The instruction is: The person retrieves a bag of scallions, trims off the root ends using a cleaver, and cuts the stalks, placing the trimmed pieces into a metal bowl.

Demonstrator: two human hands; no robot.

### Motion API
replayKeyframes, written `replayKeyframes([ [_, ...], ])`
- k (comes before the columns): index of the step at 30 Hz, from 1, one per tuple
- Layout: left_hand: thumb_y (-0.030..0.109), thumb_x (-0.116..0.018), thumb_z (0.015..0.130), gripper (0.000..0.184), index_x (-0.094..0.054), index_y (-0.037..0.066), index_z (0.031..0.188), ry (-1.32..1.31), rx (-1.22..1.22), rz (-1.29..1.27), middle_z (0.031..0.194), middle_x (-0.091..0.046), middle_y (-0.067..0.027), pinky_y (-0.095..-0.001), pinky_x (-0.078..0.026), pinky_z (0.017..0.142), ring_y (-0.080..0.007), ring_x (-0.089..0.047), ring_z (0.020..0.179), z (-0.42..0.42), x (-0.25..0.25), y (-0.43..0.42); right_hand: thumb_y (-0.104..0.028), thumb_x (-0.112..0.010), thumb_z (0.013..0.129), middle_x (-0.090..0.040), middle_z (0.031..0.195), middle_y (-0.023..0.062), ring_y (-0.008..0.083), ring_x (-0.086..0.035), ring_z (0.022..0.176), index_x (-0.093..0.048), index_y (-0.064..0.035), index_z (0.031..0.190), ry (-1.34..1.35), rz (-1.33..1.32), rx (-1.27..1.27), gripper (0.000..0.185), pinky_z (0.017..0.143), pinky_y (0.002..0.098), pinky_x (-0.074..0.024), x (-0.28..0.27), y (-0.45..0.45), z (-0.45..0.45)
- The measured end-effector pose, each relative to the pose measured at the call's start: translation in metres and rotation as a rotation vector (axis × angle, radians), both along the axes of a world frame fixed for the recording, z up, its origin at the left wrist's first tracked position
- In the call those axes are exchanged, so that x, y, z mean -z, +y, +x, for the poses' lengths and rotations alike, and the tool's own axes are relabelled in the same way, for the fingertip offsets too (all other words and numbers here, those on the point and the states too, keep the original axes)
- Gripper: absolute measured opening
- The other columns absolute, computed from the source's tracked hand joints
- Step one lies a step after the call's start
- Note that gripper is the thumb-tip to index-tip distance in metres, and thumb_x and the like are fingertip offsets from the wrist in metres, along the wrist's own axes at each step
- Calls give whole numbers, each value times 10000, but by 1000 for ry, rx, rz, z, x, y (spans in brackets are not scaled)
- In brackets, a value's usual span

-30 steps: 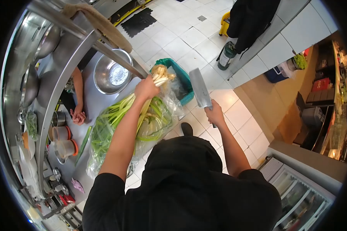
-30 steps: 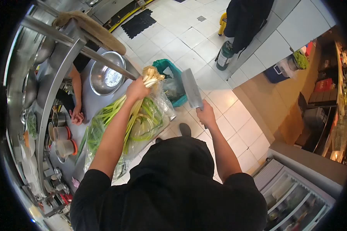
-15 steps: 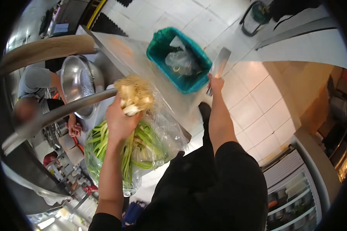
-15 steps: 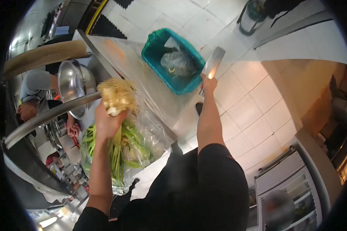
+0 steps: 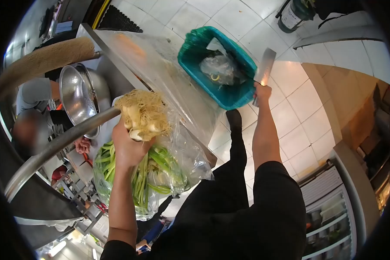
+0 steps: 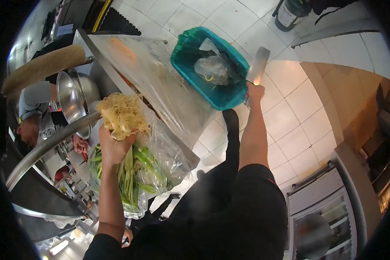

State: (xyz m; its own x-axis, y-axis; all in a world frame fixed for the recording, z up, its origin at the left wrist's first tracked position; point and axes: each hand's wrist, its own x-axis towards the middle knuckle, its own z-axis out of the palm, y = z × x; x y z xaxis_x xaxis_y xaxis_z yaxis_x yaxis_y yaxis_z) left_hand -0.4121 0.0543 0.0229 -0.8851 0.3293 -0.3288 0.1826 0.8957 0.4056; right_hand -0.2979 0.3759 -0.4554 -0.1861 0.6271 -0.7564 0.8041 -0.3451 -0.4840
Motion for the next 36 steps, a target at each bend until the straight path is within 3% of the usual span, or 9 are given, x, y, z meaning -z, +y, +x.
replayKeyframes([
  [7,195,-799,746,507,-643,59,1209,-109,-112,131,997,-755,-137,-387,-555,850,-329,-733,900,-3,-3,1,-283,-775,823,-719,722,189,287,-713,580,-707,56,991,-92,305,-310,385,572,434,-563,-87,32,41],
  [9,190,-810,740,579,-620,60,1271,-149,-104,156,1048,-749,-149,-395,-544,896,-325,-728,973,-7,-8,-4,-234,-714,878,-736,809,192,283,-738,701,-710,-10,1101,141,168,-433,316,658,416,-572,-126,25,46],
  [11,172,-819,734,629,-598,56,1311,-250,-6,230,1125,-733,-165,-393,-527,938,-322,-708,1052,-12,-16,-3,-134,-647,956,-667,750,116,167,-611,523,-698,-10,1095,555,228,-496,193,483,352,-525,-160,-1,56],
  [13,154,-824,729,661,-578,46,1333,-273,5,233,1172,-716,-166,-380,-512,967,-304,-690,1084,-15,-20,-10,-85,-607,971,-679,805,98,141,-615,589,-684,-4,1121,615,-26,-590,186,534,337,-523,-246,-21,50],
  [15,150,-827,724,675,-570,37,1339,-263,98,176,1165,-717,-166,-374,-511,967,-304,-691,1078,-16,-29,-11,-116,-607,941,-723,910,240,360,-726,818,-672,-16,1223,701,59,-673,306,768,422,-556,-312,-45,48],
  [20,242,-834,696,688,-583,43,1305,-160,204,171,1155,-715,-224,-428,-530,958,-383,-684,1103,-11,-27,-8,-139,-609,933,-713,956,271,426,-707,854,-672,1,1199,789,97,-679,307,768,437,-544,-397,-90,32],
  [23,258,-826,674,663,-601,41,1259,-8,77,-58,1130,-720,-242,-463,-542,937,-420,-676,1092,2,-20,5,-160,-609,926,-721,910,241,376,-713,819,-674,8,1174,814,113,-633,307,772,440,-545,-407,-114,17],
  [28,230,-811,671,545,-670,5,1147,-8,101,114,1103,-726,-243,-434,-556,912,-390,-707,1033,-10,-28,-9,-100,-733,901,-622,758,67,140,-596,542,-646,16,964,880,-462,-318,158,420,307,-420,-456,-121,8],
  [36,129,-828,681,480,-713,-21,1123,-249,59,340,1004,-748,-98,-349,-547,850,-208,-700,901,-25,-45,-27,-137,-824,892,-642,882,94,171,-603,609,-600,12,1089,983,-731,-35,333,469,297,-478,-438,-165,-32],
])
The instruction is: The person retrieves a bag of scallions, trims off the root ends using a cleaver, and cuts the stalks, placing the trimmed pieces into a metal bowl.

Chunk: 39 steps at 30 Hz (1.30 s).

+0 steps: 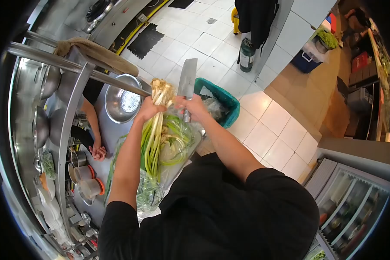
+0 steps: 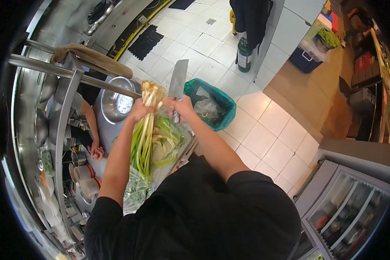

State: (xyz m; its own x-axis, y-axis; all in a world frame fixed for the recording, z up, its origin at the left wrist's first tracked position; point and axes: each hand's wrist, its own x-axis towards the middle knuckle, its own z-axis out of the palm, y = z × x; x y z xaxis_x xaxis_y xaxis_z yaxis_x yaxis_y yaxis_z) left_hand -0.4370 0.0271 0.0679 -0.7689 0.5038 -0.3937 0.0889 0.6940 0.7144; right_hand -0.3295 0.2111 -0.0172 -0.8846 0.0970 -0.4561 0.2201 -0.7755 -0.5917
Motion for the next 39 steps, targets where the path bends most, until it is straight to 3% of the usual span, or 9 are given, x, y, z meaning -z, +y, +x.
replayKeyframes([
  [6,123,-820,679,488,-711,-26,1131,-41,26,-17,1019,-748,-111,-346,-551,839,-213,-704,900,-4,-2,-3,-76,-867,822,-661,926,81,169,-612,597,-599,-23,1116,-34,154,-73,402,484,297,-505,11,-23,-4],
  [10,114,-815,677,486,-714,-29,1130,-163,7,82,1025,-750,-121,-345,-554,840,-219,-706,910,-8,1,-11,0,-857,788,-650,930,63,168,-610,586,-589,-33,1133,33,5,-23,439,493,307,-527,15,-27,-5],
  [14,129,-810,693,492,-707,-26,1149,-171,56,-19,1033,-751,-125,-348,-554,850,-217,-707,922,-10,-10,-12,37,-835,781,-652,948,66,174,-630,621,-585,-34,1157,52,-58,158,458,497,310,-535,25,-44,-11],
  [21,205,-759,727,539,-681,-37,1202,12,146,-140,1055,-744,-194,-374,-545,884,-288,-720,955,6,-16,-10,56,-795,774,-644,931,83,207,-670,724,-555,-28,1100,96,-168,197,413,534,370,-548,14,-56,-18],
  [23,212,-755,721,558,-678,-36,1215,32,138,-144,1064,-744,-200,-377,-543,898,-298,-722,973,3,-4,-20,72,-773,773,-647,941,84,219,-685,810,-569,-16,1088,74,-168,347,385,608,379,-557,17,-61,-23],
  [27,219,-748,727,554,-676,-26,1218,69,159,-273,1100,-734,-229,-389,-535,921,-338,-710,1036,19,-26,-10,95,-760,768,-659,985,94,219,-688,825,-589,-1,1099,79,-118,317,384,679,370,-560,25,-57,-25],
  [32,198,-799,682,745,-555,-6,1356,148,251,-141,1189,-704,-245,-415,-530,982,-389,-685,1104,23,-16,-2,106,-737,806,-656,1014,53,188,-685,876,-601,-2,1131,129,-118,298,369,722,355,-570,24,-41,-24],
  [37,277,-899,612,893,-535,-34,1365,161,226,-191,1209,-699,-244,-405,-517,1013,-371,-670,1155,29,-7,11,89,-741,820,-663,1024,36,177,-684,887,-610,-2,1156,177,-65,236,372,728,346,-578,5,-11,3],
  [39,268,-921,591,905,-547,-26,1361,124,269,35,1198,-709,-208,-393,-515,1012,-341,-679,1136,28,6,16,93,-752,809,-671,1047,46,181,-688,887,-613,-6,1170,182,-13,117,400,714,345,-583,7,0,8],
])
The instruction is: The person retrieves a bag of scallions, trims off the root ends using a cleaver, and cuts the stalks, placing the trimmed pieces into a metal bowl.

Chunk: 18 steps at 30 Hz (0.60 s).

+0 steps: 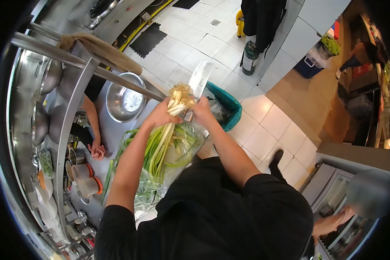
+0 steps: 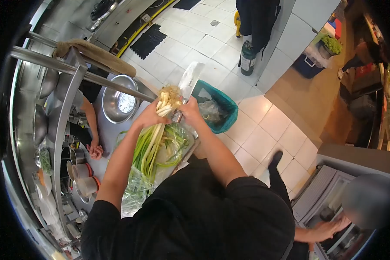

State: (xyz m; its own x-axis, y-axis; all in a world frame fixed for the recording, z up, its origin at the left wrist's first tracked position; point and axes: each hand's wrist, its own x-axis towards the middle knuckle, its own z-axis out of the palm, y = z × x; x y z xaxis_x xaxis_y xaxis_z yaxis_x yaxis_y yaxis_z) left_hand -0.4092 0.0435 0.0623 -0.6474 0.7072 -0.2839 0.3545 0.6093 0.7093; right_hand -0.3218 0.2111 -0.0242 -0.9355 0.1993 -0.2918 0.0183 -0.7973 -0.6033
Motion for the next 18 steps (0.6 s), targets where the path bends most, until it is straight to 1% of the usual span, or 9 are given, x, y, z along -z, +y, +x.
replayKeyframes([
  [2,245,-918,588,883,-560,-30,1347,-78,19,23,1190,-712,-195,-385,-516,1007,-321,-682,1118,-5,3,8,99,-753,805,-676,1063,59,184,-695,885,-608,-3,1188,-2,54,-11,422,702,351,-585,25,5,-4],
  [7,175,-896,590,767,-618,-34,1274,-124,-49,-24,1144,-724,-166,-366,-526,973,-274,-686,1053,-10,7,21,104,-753,802,-679,1073,89,190,-704,856,-579,15,1232,-47,239,-77,472,663,366,-603,7,30,-9],
  [9,195,-875,598,709,-646,-34,1229,-113,-73,-73,1117,-734,-186,-377,-540,948,-305,-702,1041,-11,26,24,36,-772,840,-717,1002,95,183,-705,772,-617,9,1186,28,277,-134,380,571,341,-578,5,40,-7],
  [10,195,-875,598,709,-646,-34,1229,-118,-78,-61,1117,-734,-186,-377,-540,948,-305,-702,1041,-11,34,25,36,-772,840,-717,1002,95,183,-705,772,-617,9,1186,23,288,-141,380,571,341,-578,5,45,-3],
  [12,230,-862,602,695,-657,-32,1212,-20,-141,-260,1109,-735,-222,-392,-548,939,-348,-708,1048,-12,44,30,15,-777,850,-709,990,87,174,-696,754,-603,16,1205,-62,428,-258,396,547,321,-568,6,61,5],
  [14,252,-854,609,690,-658,-37,1204,-29,-142,-272,1127,-727,-240,-399,-548,946,-363,-702,1061,-12,45,30,-1,-771,864,-690,951,80,170,-694,758,-589,17,1202,-70,513,-303,385,528,300,-557,14,76,23],
  [16,274,-846,615,687,-659,-41,1196,-40,-146,-289,1144,-719,-257,-406,-547,952,-378,-696,1074,-12,45,29,-52,-740,882,-681,851,115,234,-706,719,-605,19,1209,-292,855,-304,361,566,387,-554,10,85,48],
  [17,281,-844,622,676,-661,-43,1187,3,-138,-330,1157,-716,-259,-409,-547,958,-377,-695,1083,-12,46,30,-52,-740,882,-681,851,115,234,-706,719,-605,19,1209,-293,861,-309,361,566,387,-554,10,85,56],
  [18,288,-841,628,666,-664,-45,1177,41,-129,-370,1169,-713,-262,-412,-548,963,-376,-693,1091,-8,43,31,-107,-713,921,-668,817,155,293,-700,723,-616,24,1150,-288,1010,-229,281,597,419,-537,9,85,66],
])
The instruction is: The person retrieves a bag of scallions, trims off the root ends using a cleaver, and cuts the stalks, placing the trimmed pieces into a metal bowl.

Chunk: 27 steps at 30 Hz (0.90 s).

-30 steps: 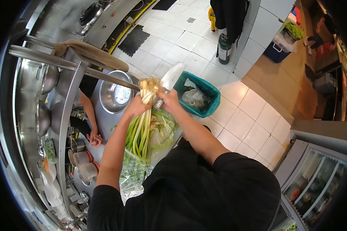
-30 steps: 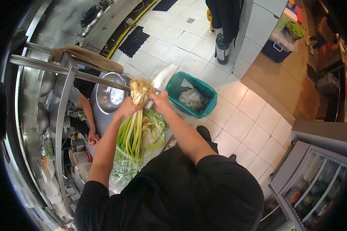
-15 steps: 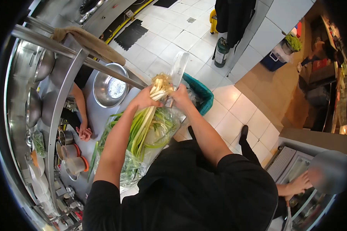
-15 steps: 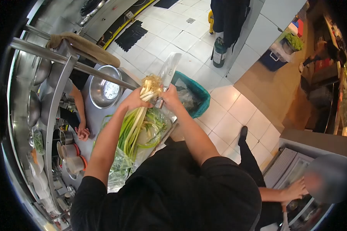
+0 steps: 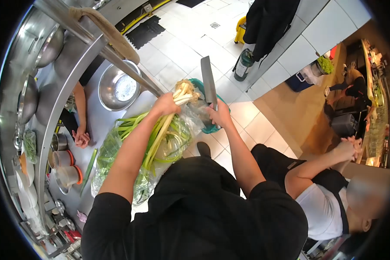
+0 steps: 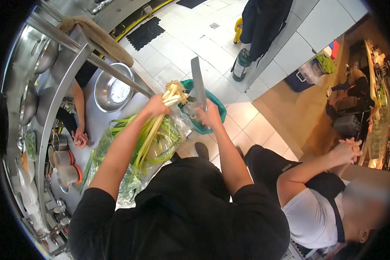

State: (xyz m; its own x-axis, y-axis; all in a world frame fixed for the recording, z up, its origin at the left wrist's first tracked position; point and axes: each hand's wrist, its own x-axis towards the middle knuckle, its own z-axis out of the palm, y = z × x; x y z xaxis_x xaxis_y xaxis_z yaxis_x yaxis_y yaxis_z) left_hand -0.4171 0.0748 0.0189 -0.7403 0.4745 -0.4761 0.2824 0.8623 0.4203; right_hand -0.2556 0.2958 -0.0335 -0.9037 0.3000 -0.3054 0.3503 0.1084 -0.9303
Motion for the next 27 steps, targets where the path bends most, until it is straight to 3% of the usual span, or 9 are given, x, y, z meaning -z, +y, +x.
replayKeyframes([
  [1,288,-841,628,666,-664,-45,1177,-6,-3,7,1169,-713,-262,-412,-548,963,-376,-693,1091,4,-3,1,-161,-686,960,-655,783,195,352,-695,727,-626,28,1091,53,153,40,238,628,452,-520,-1,-1,10],
  [2,298,-841,639,663,-664,-47,1176,3,2,-19,1181,-709,-266,-415,-548,966,-375,-691,1104,5,-8,3,-161,-686,960,-655,783,195,352,-695,727,-626,28,1091,52,161,37,238,628,452,-520,-2,-2,17],
  [4,308,-841,649,659,-665,-49,1175,16,4,-43,1192,-704,-270,-418,-548,968,-375,-688,1116,5,-14,6,-192,-633,1008,-643,835,261,464,-651,788,-608,31,976,253,511,59,227,701,499,-505,-21,-11,30],
  [5,309,-844,657,653,-668,-46,1176,7,12,-69,1189,-707,-266,-418,-549,968,-372,-687,1124,5,-15,7,-187,-599,1029,-653,881,275,501,-628,833,-581,21,931,199,515,16,231,708,524,-496,-33,-15,37],
  [10,305,-848,689,607,-690,-31,1169,5,20,-110,1197,-712,-250,-417,-550,969,-363,-686,1138,16,-37,12,-202,-566,1040,-671,895,262,484,-662,828,-541,-4,1022,315,566,-18,200,707,554,-520,-76,-49,54],
  [13,299,-852,702,560,-717,-13,1147,2,10,-141,1186,-725,-231,-414,-552,969,-353,-694,1136,18,-38,14,-200,-525,1046,-678,853,222,456,-683,696,-497,-32,1005,220,758,-199,176,606,551,-552,-80,-55,53],
  [16,290,-852,715,524,-737,0,1136,-21,-32,-137,1175,-733,-224,-414,-560,958,-348,-705,1121,18,-33,14,-189,-518,1046,-672,836,219,450,-685,677,-502,-30,999,213,807,-245,166,595,546,-554,-79,-56,53],
  [23,281,-845,721,507,-744,-4,1129,-21,-27,-201,1174,-735,-224,-426,-568,947,-351,-714,1108,21,-40,18,-88,-515,976,-677,857,227,443,-707,735,-489,-13,1017,198,866,-321,89,625,542,-567,-82,-55,53],
  [27,288,-815,745,489,-734,-6,1127,55,-36,-205,1171,-732,-234,-437,-568,951,-362,-709,1112,25,-36,18,-62,-489,954,-684,904,260,450,-717,809,-477,5,1072,-66,830,-458,136,660,555,-567,-103,-50,57],
])
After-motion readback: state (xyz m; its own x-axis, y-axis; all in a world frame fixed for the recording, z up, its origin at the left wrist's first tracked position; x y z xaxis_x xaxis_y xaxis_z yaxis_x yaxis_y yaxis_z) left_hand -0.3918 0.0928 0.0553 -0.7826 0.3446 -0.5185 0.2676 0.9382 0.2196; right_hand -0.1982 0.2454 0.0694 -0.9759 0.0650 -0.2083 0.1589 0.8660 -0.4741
